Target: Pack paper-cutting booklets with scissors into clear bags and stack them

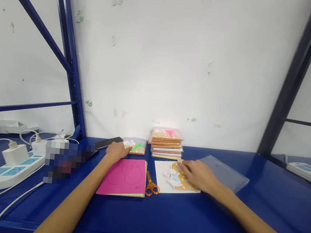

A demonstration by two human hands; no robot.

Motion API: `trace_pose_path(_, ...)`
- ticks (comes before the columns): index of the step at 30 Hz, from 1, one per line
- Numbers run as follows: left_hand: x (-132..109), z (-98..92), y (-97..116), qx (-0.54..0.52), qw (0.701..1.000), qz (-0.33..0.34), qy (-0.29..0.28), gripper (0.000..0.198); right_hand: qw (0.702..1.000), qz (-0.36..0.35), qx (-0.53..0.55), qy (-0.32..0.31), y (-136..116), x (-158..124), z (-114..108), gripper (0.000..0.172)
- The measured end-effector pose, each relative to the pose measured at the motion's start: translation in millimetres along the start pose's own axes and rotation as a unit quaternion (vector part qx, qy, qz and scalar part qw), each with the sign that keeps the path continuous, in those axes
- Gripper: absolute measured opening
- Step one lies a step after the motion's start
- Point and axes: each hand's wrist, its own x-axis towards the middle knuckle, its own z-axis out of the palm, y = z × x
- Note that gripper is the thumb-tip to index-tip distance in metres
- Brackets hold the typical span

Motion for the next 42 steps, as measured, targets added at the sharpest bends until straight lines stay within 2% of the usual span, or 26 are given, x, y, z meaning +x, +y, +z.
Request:
trace_pose_path(5, 13, 13.7, -13, -0.057, 0.997, -0.044, -0.005, 0.068, 1.0, 0.006, 0.001, 0.013, 1, 1, 0, 0.057)
trace_pose_path(10, 25, 11.7, -23, -0.147, 0.986, -0.077, -0.026, 0.074, 0.999, 0.014, 0.004, 0.032, 6, 4, -4, 0.057)
trace_pose_path(14, 23, 8.2, -25, -0.257, 0.961, -0.096, -0.042, 0.067, 0.999, 0.012, 0.006, 0.033, 7, 4, -6, 0.058)
trace_pose_path(16, 19, 6.0, -22, -0.327, 0.937, -0.106, -0.059, 0.056, 0.999, 0.011, 0.009, 0.033, 6, 4, -7, 0.057)
trace_pose_path(19, 13, 0.4, -15, -0.446, 0.885, -0.111, -0.074, 0.039, 0.999, 0.01, 0.013, 0.036, 5, 3, -8, 0.057)
trace_pose_path(21, 11, -6.9, -13, -0.518, 0.846, -0.113, -0.052, 0.038, 0.999, 0.009, 0.016, 0.04, 4, 2, -9, 0.058)
trace_pose_path(25, 2, -32.4, -21, -0.621, 0.775, -0.111, 0.034, 0.033, 0.998, 0.007, 0.027, 0.05, 4, 1, -9, 0.058)
trace_pose_path(28, -19, -51.7, -31, -0.677, 0.726, -0.099, 0.076, 0.021, 0.998, 0.001, 0.035, 0.058, -1, 0, -12, 0.059)
trace_pose_path(30, -42, -58.0, -35, -0.704, 0.7, -0.09, 0.078, 0.017, 0.995, -0.015, 0.074, 0.065, -11, -1, -15, 0.056)
trace_pose_path(32, -71, -57.3, -34, -0.724, 0.682, -0.088, 0.057, 0.019, 0.985, -0.038, 0.152, 0.073, -27, -2, -20, 0.052)
trace_pose_path(34, -102, -51.4, -30, -0.754, 0.65, -0.092, 0.002, 0.02, 0.966, -0.058, 0.244, 0.063, -48, -4, -22, 0.049)
trace_pose_path(36, -127, -43.7, -25, -0.753, 0.65, -0.096, -0.027, 0.022, 0.949, -0.072, 0.305, 0.026, -70, -4, -21, 0.045)
trace_pose_path(38, -144, -37.8, -20, -0.731, 0.677, -0.085, -0.009, 0.024, 0.942, -0.082, 0.325, 0.0, -88, -4, -16, 0.045)
trace_pose_path(40, -152, -35.1, -16, -0.712, 0.698, -0.078, 0.002, 0.026, 0.944, -0.081, 0.319, 0.0, -98, -4, -8, 0.052)
trace_pose_path(42, -153, -35.3, -15, -0.703, 0.708, -0.07, 0.004, 0.028, 0.943, -0.074, 0.325, 0.003, -98, -4, -3, 0.05)
